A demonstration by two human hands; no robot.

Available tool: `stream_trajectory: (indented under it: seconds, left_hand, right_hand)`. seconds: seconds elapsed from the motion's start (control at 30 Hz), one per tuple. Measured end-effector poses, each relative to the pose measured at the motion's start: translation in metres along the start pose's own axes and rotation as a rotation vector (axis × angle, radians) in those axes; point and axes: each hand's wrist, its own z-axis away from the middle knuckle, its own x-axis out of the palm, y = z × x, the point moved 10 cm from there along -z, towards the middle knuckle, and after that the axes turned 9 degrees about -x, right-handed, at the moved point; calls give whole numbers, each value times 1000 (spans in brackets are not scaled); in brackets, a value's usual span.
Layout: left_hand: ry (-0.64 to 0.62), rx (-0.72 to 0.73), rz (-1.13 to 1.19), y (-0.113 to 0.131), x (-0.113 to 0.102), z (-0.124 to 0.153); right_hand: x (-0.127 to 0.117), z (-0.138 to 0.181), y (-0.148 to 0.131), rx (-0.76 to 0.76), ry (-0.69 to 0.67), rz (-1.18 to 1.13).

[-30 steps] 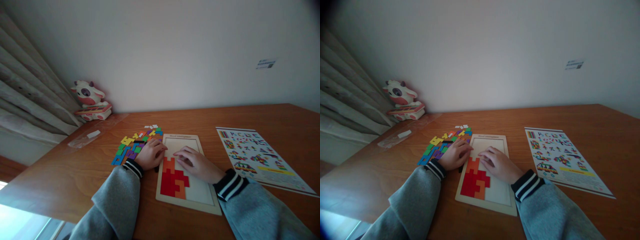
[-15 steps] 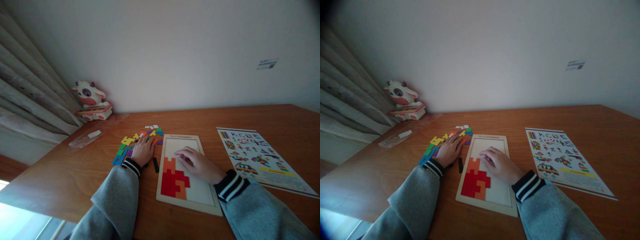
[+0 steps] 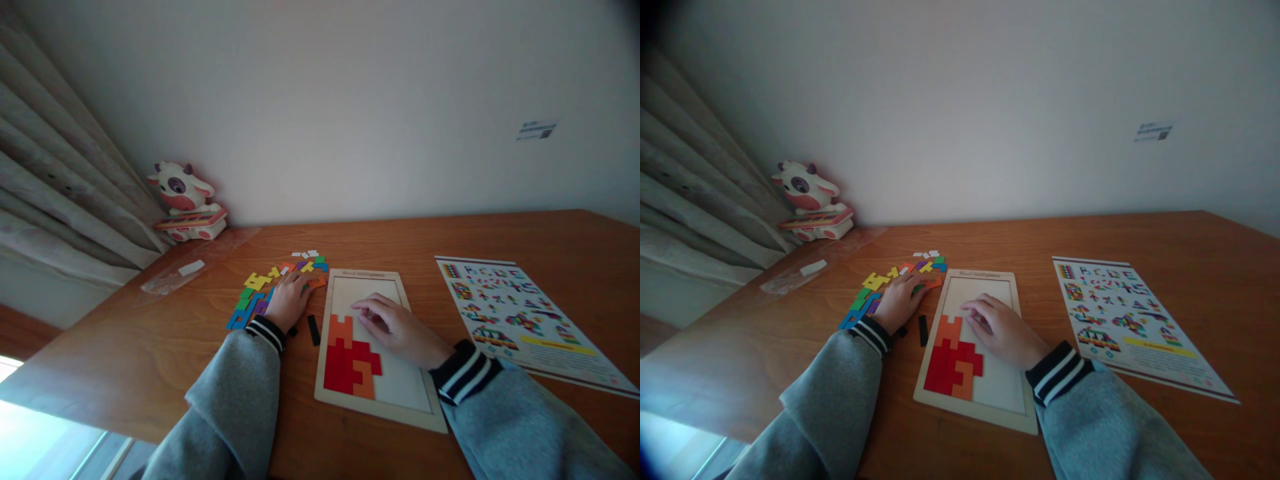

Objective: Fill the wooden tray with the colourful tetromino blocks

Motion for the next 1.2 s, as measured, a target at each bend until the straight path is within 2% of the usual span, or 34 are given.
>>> stream_trajectory:
  seconds: [0.1, 0.2, 0.33, 0.4, 0.5, 0.57, 0.73, 0.8, 1.2]
  left_hand:
    - [71, 52, 85, 11, -13, 2]
    - [128, 191, 207, 34, -28, 10]
    - [87, 339, 235, 58, -30, 19]
    - [72, 294, 149, 53, -25, 16]
    - [74, 116, 18, 29, -18, 7]
    - [50, 62, -17, 18, -14, 4]
    - [-59, 171, -10, 26, 0, 7]
    - [-84, 166, -4, 26, 4, 6]
    - [18, 82, -26, 16, -4, 4]
  right_hand:
    - [0, 0, 1, 13, 7, -2]
    - [-2, 0, 4, 28, 24, 5]
    - [-3, 1, 9, 56, 56, 23]
    - [-4, 1, 9, 56, 64, 30]
    - [-5, 0, 5, 35, 54, 29]
    - [-5, 0, 2, 21, 44, 30]
    - [-4, 0, 2, 17, 29, 43]
    - [-2, 0, 3, 18, 22, 42]
    - [-3, 1, 4, 23, 34, 33]
